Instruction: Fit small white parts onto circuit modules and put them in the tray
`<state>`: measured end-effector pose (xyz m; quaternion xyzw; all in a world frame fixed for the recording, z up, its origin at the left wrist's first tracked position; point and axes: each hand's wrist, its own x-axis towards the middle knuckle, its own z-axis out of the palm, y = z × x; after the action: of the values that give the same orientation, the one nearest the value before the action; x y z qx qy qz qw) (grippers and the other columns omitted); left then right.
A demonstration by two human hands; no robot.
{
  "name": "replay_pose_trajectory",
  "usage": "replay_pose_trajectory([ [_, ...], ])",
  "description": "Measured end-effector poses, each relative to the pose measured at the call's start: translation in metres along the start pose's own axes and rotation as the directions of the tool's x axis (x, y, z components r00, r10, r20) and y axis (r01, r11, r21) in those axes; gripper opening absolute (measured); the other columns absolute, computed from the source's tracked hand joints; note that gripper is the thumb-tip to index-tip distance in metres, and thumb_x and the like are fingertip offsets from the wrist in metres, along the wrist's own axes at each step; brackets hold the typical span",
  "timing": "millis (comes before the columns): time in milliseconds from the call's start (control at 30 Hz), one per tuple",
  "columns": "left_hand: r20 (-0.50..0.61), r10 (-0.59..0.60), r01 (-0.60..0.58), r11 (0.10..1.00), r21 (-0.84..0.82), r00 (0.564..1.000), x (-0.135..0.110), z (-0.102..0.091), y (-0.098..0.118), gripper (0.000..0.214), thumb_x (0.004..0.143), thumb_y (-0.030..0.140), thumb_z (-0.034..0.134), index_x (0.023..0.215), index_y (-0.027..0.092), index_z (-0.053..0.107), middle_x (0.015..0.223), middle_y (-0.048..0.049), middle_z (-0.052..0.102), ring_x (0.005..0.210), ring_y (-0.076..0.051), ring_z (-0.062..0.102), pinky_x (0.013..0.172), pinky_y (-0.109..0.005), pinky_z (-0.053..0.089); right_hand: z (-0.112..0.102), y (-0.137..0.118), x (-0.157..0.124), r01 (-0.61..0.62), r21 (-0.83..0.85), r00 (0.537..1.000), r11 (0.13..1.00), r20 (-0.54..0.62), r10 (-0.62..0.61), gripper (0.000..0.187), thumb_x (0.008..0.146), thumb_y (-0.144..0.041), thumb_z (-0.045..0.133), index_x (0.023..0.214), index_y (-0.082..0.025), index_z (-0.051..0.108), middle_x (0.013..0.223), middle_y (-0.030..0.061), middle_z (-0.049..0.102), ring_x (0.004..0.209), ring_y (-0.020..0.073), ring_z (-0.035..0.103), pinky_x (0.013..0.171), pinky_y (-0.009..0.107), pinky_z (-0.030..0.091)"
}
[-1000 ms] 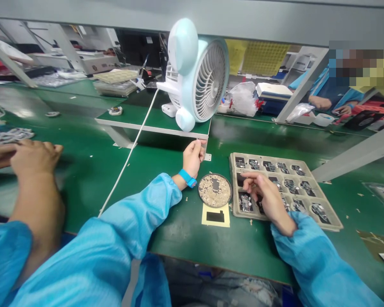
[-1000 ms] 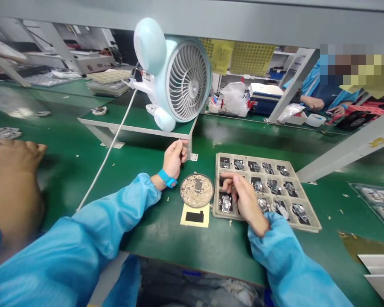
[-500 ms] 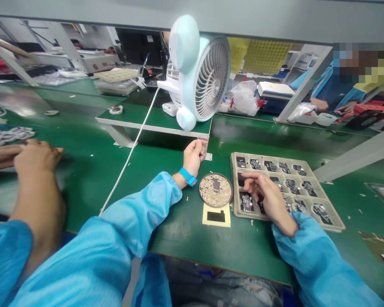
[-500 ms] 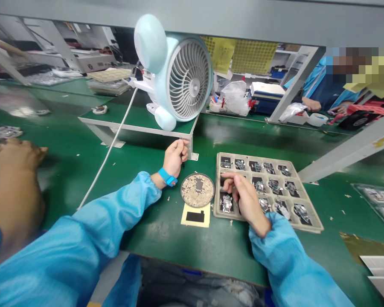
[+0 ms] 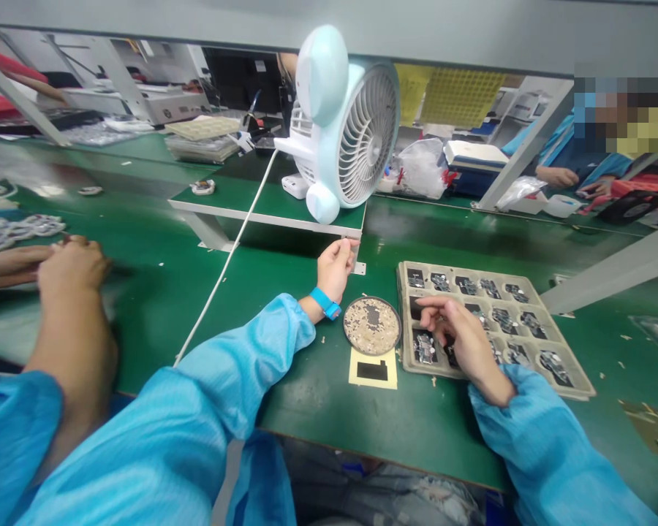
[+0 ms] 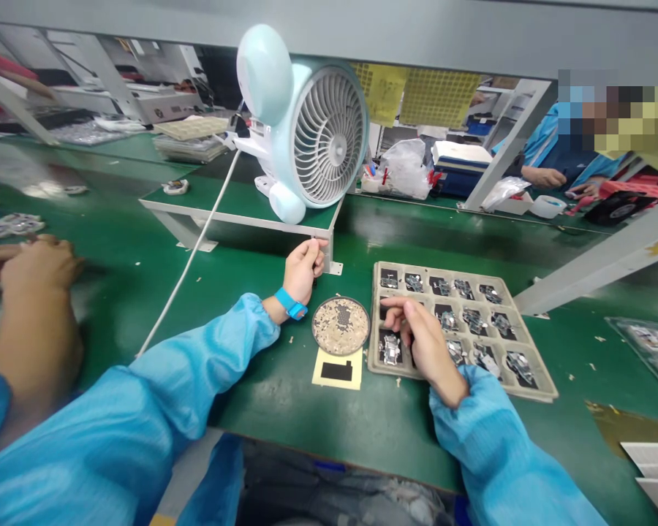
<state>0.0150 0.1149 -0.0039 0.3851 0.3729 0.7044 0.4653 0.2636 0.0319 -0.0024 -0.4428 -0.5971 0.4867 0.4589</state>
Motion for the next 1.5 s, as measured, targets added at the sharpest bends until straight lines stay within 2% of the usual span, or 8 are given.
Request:
replay_pose_trajectory([
  [133, 0.02, -0.016, 0.016, 1.0, -0.01, 1.0, 0.0, 0.0, 0.001, 0.043, 0.09, 0.057, 0.069, 0.09, 0.014, 0.069, 0.06, 0.0046, 0.039, 0.048, -0.007, 0.03, 0.044, -0.021, 0.02, -0.001, -0.001, 0.001, -0.016, 0.022, 1.0, 1.0, 0.005, 0.016, 0.047, 0.101, -0.057, 0.047, 0.109, -0.018, 0.073, 0.081, 0.0071, 0.066, 0.07, 0.0163, 0.055, 0.047, 0.024, 0.038],
  [433, 0.012, 0.05, -0.05, 0.998, 0.05, 0.999, 0.0, 0.0, -0.002, 0.04, 0.093, 0.054, 0.068, 0.089, 0.015, 0.072, 0.061, 0.0033, 0.04, 0.051, -0.008, 0.033, 0.045, -0.021, 0.024, -0.001, -0.002, 0.002, -0.02, 0.008, 1.0, 1.0, 0.015, 0.02, 0.05, 0.102, -0.058, 0.044, 0.105, -0.018, 0.075, 0.082, 0.0069, 0.066, 0.069, 0.0152, 0.056, 0.048, 0.024, 0.039],
  [733, 0.007, -0.022, 0.022, 0.999, 0.029, 1.0, 0.001, 0.001, 0.004, 0.033, 0.096, 0.045, 0.067, 0.086, 0.013, 0.072, 0.058, 0.0045, 0.036, 0.047, -0.007, 0.028, 0.045, -0.02, 0.022, -0.001, -0.002, 0.002, -0.028, -0.01, 1.0, 1.0, 0.009, 0.028, 0.051, 0.1, -0.06, 0.045, 0.1, -0.019, 0.076, 0.081, 0.0076, 0.067, 0.07, 0.0158, 0.057, 0.048, 0.024, 0.04],
  [1133, 0.012, -0.117, 0.116, 0.993, 0.031, 0.993, 0.008, -0.002, 0.006, 0.033, 0.091, 0.044, 0.072, 0.084, 0.012, 0.072, 0.055, 0.0048, 0.037, 0.045, -0.006, 0.028, 0.043, -0.019, 0.018, -0.001, -0.005, 0.001, -0.036, -0.029, 0.999, 0.999, 0.01, 0.036, 0.054, 0.101, -0.06, 0.043, 0.097, -0.019, 0.077, 0.08, 0.0076, 0.068, 0.069, 0.0158, 0.057, 0.048, 0.024, 0.04],
  [1500, -0.048, -0.103, 0.107, 0.99, 0.09, 0.994, 0.013, -0.004, 0.004, 0.032, 0.086, 0.044, 0.075, 0.087, 0.012, 0.075, 0.056, 0.0034, 0.042, 0.046, -0.006, 0.031, 0.043, -0.019, 0.022, 0.0, -0.005, 0.002, -0.032, -0.011, 0.999, 0.999, 0.002, 0.032, 0.056, 0.1, -0.063, 0.044, 0.095, -0.019, 0.077, 0.077, 0.0074, 0.068, 0.068, 0.0158, 0.058, 0.047, 0.024, 0.04],
])
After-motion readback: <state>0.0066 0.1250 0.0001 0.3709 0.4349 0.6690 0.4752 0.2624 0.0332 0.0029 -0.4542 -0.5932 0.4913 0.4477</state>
